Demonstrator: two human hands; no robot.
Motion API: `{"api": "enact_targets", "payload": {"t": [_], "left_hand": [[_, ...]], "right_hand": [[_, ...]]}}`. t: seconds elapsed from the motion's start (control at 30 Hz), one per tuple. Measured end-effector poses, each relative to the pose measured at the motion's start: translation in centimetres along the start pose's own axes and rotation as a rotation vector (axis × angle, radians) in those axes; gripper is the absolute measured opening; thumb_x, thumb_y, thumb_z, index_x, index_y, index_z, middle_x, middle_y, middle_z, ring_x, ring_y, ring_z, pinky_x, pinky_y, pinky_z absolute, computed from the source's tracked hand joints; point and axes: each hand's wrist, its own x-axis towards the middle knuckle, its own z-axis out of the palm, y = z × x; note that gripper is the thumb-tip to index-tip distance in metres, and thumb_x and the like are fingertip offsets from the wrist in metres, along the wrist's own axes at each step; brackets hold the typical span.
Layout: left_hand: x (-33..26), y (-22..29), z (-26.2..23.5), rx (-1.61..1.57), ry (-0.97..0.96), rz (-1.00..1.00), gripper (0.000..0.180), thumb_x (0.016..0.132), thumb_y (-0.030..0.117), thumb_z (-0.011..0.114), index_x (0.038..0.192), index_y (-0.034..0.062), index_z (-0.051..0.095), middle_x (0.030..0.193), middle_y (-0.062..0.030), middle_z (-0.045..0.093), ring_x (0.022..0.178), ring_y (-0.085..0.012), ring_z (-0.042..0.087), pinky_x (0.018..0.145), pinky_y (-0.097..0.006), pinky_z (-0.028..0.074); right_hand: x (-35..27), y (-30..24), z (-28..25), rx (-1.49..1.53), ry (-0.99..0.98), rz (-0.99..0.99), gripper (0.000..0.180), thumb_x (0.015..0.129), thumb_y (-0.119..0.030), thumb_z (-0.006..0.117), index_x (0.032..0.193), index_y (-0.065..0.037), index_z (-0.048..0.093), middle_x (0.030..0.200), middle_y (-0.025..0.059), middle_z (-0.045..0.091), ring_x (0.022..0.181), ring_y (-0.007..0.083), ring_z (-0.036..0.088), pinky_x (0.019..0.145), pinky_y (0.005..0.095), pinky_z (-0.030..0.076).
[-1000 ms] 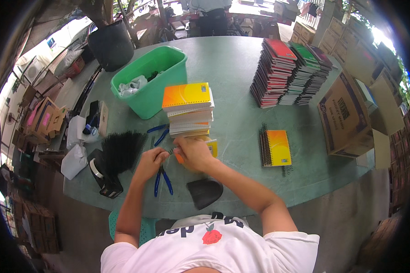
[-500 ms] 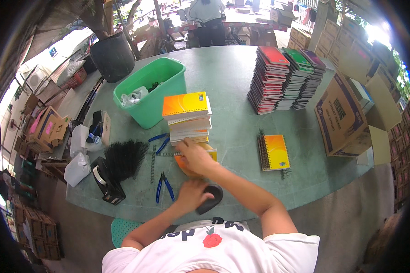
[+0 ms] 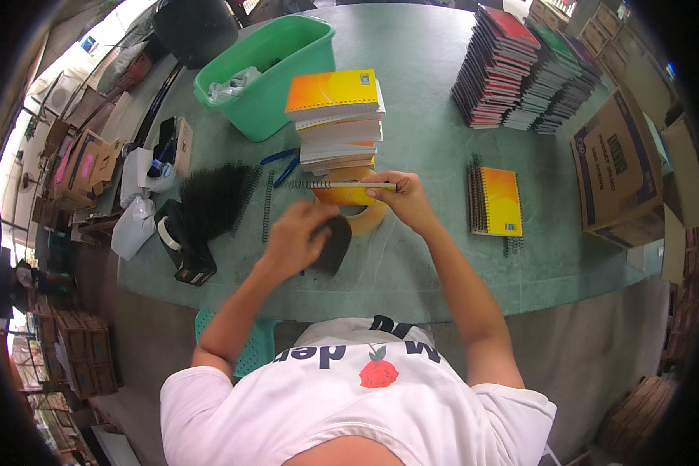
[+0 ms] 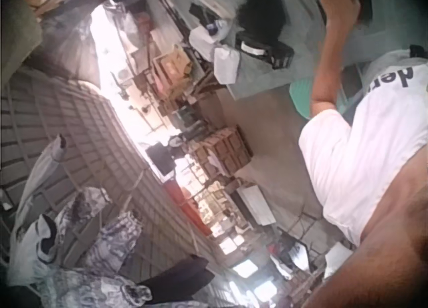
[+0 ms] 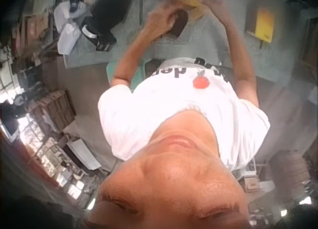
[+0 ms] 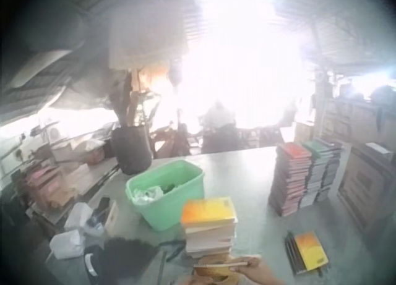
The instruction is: The person threads black plastic spirals through the pre-punched holes of small yellow and orange notebooks by hand, and then trims the excess spiral length using blue wire cutters.
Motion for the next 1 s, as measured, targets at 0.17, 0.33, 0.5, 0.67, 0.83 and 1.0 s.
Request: {"api": "enact_targets", "payload": {"t": [0.17,0.33,0.5,0.67,0.83,1.0], "left_hand": [[3.1,-0.6,-1.1,0.06,0.396,0.039,0.032,0.071,0.003,0.07,0.102,0.009,0.066,0.085,-0.0105,0.054,0.084,-0.0289,0.057,0.077,-0.035,0.047],[3.1,0.1,-0.7,-0.021,0.454,0.133,0.034,0.069,0.001,0.07,0.103,0.0087,0.066,0.088,-0.0105,0.056,0.083,-0.0265,0.056,0.074,-0.035,0.047],[2.5,0.2,0.2,-0.051,0.267,0.049,0.033,0.068,0.0,0.07,0.1,0.0059,0.064,0.091,-0.0127,0.058,0.083,-0.0289,0.058,0.075,-0.034,0.047],[1.2,-0.4,1.6,-0.265,-0.128,0.025,0.036,0.069,0.009,0.073,0.102,0.0029,0.058,0.09,-0.0133,0.06,0.083,-0.0303,0.06,0.078,-0.038,0.047],[4.4,0.9,-3.5,-0.362,0.076,-0.004,0.028,0.073,0.015,0.072,0.095,0.0007,0.065,0.091,-0.0166,0.064,0.085,-0.029,0.062,0.078,-0.034,0.048],[7.4,-6.1,-3.1,0.041,-0.341,-0.24,0.029,0.074,0.021,0.07,0.096,0.003,0.066,0.084,-0.0177,0.065,0.082,-0.0302,0.063,0.076,-0.035,0.049]], "right_hand": [[-0.6,0.0,-0.1,-0.004,0.001,0.026,0.018,0.081,-0.001,0.066,0.099,0.0,0.068,0.095,0.0052,0.068,0.087,0.0096,0.06,0.08,0.0237,0.048],[-0.5,0.7,0.1,0.02,0.02,-0.006,0.018,0.082,-0.002,0.065,0.1,-0.001,0.068,0.094,0.0045,0.068,0.088,0.0091,0.059,0.08,0.024,0.047],[-0.7,-0.3,0.5,-0.147,0.02,-0.037,0.017,0.08,-0.001,0.065,0.097,0.0,0.066,0.093,0.0054,0.068,0.088,0.0119,0.061,0.081,0.0267,0.047],[0.1,-3.0,2.5,-1.008,0.061,-0.378,0.022,0.073,-0.006,0.066,0.095,-0.008,0.064,0.092,0.0076,0.065,0.09,0.0241,0.06,0.084,0.0365,0.044],[-0.4,-2.0,3.5,-1.119,0.009,-0.401,0.021,0.071,-0.018,0.069,0.091,-0.014,0.065,0.09,0.0022,0.065,0.09,0.0217,0.06,0.081,0.0357,0.043],[-2.8,-2.0,3.8,-1.114,-0.027,-0.305,0.018,0.068,-0.022,0.071,0.084,-0.015,0.067,0.085,-0.001,0.067,0.088,0.0181,0.06,0.077,0.0344,0.043]]}}
